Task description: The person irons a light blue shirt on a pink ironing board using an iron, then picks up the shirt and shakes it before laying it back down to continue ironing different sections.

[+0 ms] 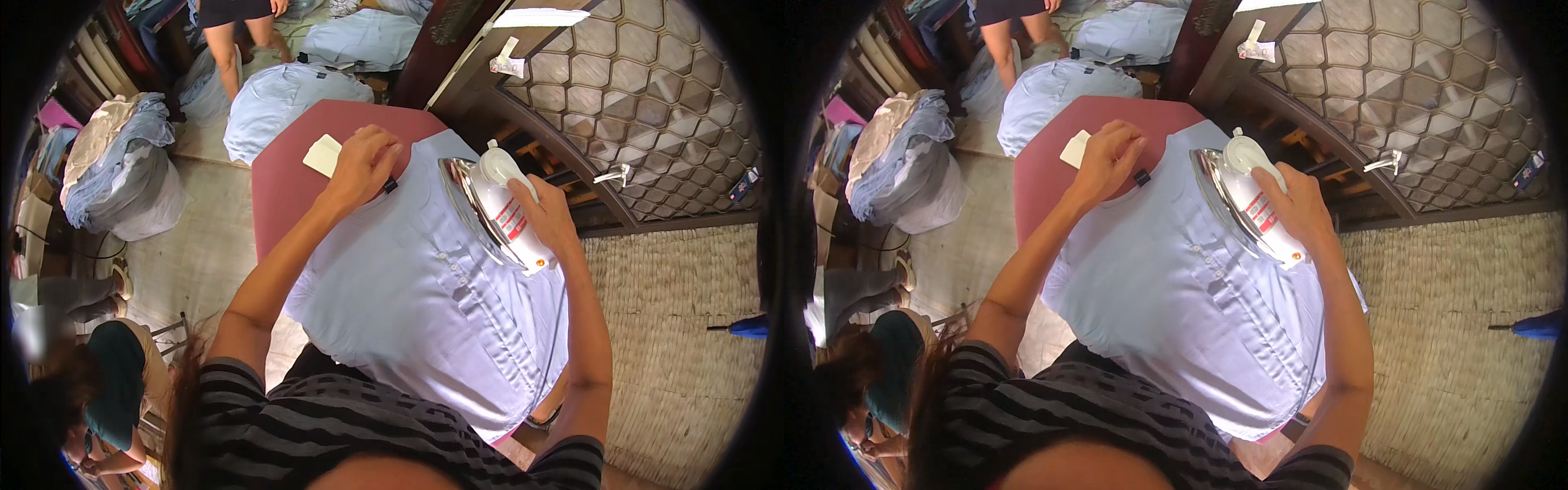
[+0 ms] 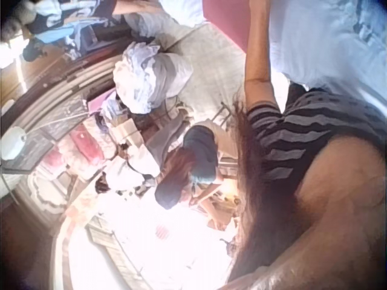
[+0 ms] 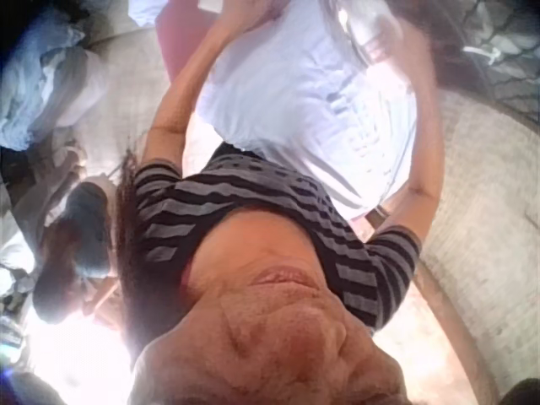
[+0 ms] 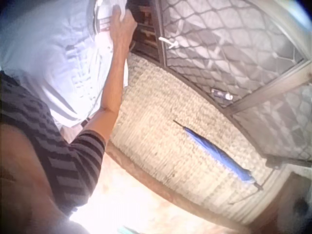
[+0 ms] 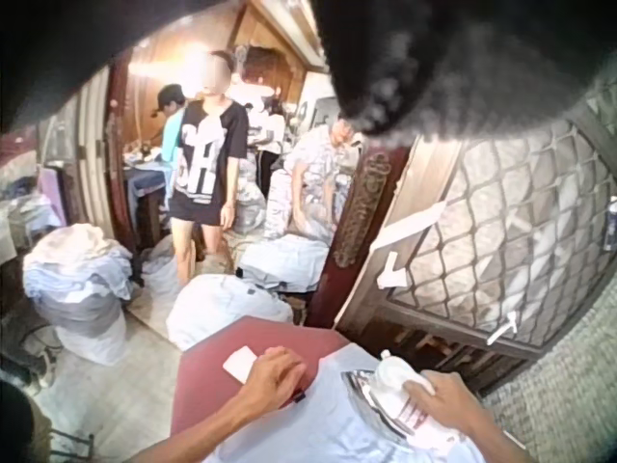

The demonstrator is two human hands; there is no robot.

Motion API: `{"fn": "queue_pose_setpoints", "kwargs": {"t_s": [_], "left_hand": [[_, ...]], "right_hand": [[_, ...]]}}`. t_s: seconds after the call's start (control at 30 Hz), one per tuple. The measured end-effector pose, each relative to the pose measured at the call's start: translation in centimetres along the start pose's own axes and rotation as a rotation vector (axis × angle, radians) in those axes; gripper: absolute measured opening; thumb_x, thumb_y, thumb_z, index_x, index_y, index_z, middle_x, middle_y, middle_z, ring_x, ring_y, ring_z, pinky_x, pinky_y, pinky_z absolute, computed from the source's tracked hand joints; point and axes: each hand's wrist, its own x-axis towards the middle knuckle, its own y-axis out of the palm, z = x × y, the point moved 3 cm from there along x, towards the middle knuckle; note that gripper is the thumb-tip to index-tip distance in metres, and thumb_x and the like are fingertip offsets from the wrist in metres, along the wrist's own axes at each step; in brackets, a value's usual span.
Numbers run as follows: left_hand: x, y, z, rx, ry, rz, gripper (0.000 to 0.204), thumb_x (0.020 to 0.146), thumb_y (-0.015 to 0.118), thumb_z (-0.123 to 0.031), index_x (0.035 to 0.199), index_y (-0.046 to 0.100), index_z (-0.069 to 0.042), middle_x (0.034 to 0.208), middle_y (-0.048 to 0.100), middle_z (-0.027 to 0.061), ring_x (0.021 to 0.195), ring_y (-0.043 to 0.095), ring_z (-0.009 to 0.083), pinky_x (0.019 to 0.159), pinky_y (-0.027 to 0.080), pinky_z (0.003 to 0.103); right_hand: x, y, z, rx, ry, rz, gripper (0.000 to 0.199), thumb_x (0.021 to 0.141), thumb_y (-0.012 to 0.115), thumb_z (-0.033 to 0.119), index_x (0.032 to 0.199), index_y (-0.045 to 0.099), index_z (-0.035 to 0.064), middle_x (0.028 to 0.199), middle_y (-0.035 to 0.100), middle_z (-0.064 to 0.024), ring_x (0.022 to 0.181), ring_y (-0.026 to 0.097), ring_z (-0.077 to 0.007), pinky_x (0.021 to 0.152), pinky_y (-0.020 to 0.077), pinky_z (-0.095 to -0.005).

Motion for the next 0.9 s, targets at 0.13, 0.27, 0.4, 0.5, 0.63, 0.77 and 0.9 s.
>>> {"fn": "queue_pose_setpoints", "kwargs": {"t_s": [0.13, 0.27, 0.4, 0.5, 0.63, 0.77, 0.9], "left_hand": [[0.0, 2.4, 0.0, -0.034, -0.075, 0.02, 0.011, 0.09, 0.065, -0.008, 0.096, 0.067, 0.001, 0.096, 0.065, 0.0139, 0.087, 0.062, 0.0321, 0.074, 0.05, 0.039], [-5.6, 2.1, -2.8, 0.042, -0.014, 0.111, 0.013, 0.086, 0.067, -0.005, 0.098, 0.067, -0.001, 0.1, 0.066, 0.0116, 0.093, 0.061, 0.0313, 0.078, 0.05, 0.039], [-10.6, 3.7, -5.2, 0.054, 0.019, 0.229, 0.024, 0.082, 0.071, -0.006, 0.105, 0.067, -0.006, 0.109, 0.066, 0.0081, 0.102, 0.062, 0.0303, 0.088, 0.047, 0.041], [-12.6, 5.5, -6.3, 0.086, 0.087, 0.279, 0.031, 0.081, 0.074, -0.011, 0.11, 0.067, -0.008, 0.119, 0.064, 0.0078, 0.113, 0.059, 0.03, 0.094, 0.044, 0.044], [-14.0, 8.1, -7.3, 0.162, 0.143, 0.423, 0.043, 0.08, 0.077, -0.021, 0.119, 0.064, -0.008, 0.134, 0.057, 0.01, 0.13, 0.049, 0.0306, 0.102, 0.039, 0.048], [-15.2, 10.8, -8.5, 0.189, 0.191, 0.574, 0.06, 0.078, 0.078, -0.03, 0.13, 0.057, -0.007, 0.146, 0.047, 0.0104, 0.14, 0.04, 0.0323, 0.109, 0.032, 0.052], [-15.6, 11.2, -9.5, 0.223, 0.174, 0.608, 0.067, 0.077, 0.079, -0.034, 0.134, 0.054, -0.008, 0.155, 0.038, 0.0114, 0.145, 0.032, 0.0322, 0.112, 0.029, 0.055]], "right_hand": [[3.7, 2.1, -2.1, -0.037, -0.036, 0.008, 0.052, 0.095, 0.06, 0.046, 0.086, 0.062, -0.0055, 0.07, 0.061, -0.0267, 0.064, 0.06, -0.0401, 0.065, 0.0467, -0.0439], [6.6, 4.8, -1.3, -0.065, -0.09, 0.02, 0.056, 0.094, 0.059, 0.049, 0.085, 0.062, -0.0061, 0.077, 0.062, -0.0303, 0.074, 0.061, -0.0475, 0.068, 0.0479, -0.0476], [9.4, 6.3, 0.4, -0.094, -0.117, 0.039, 0.056, 0.094, 0.059, 0.05, 0.086, 0.063, -0.0055, 0.081, 0.064, -0.0306, 0.077, 0.063, -0.0474, 0.071, 0.049, -0.0485], [8.7, 6.3, -0.5, -0.072, -0.208, 0.007, 0.049, 0.097, 0.057, 0.044, 0.092, 0.062, -0.0048, 0.074, 0.06, -0.0273, 0.063, 0.054, -0.0398, 0.065, 0.0474, -0.0433], [8.2, 5.4, -1.1, -0.001, -0.12, 0.101, 0.056, 0.094, 0.058, 0.051, 0.09, 0.066, -0.0043, 0.079, 0.067, -0.0266, 0.074, 0.067, -0.0405, 0.07, 0.0501, -0.0447], [8.1, 4.6, -0.9, -0.028, 0.015, 0.166, 0.055, 0.094, 0.059, 0.05, 0.09, 0.065, -0.004, 0.074, 0.066, -0.0226, 0.069, 0.067, -0.0322, 0.067, 0.05, -0.0418], [4.4, 4.9, 0.1, -0.057, -0.127, 0.168, 0.052, 0.094, 0.06, 0.047, 0.09, 0.065, -0.0042, 0.076, 0.064, -0.0281, 0.071, 0.065, -0.0434, 0.066, 0.0493, -0.045]]}}
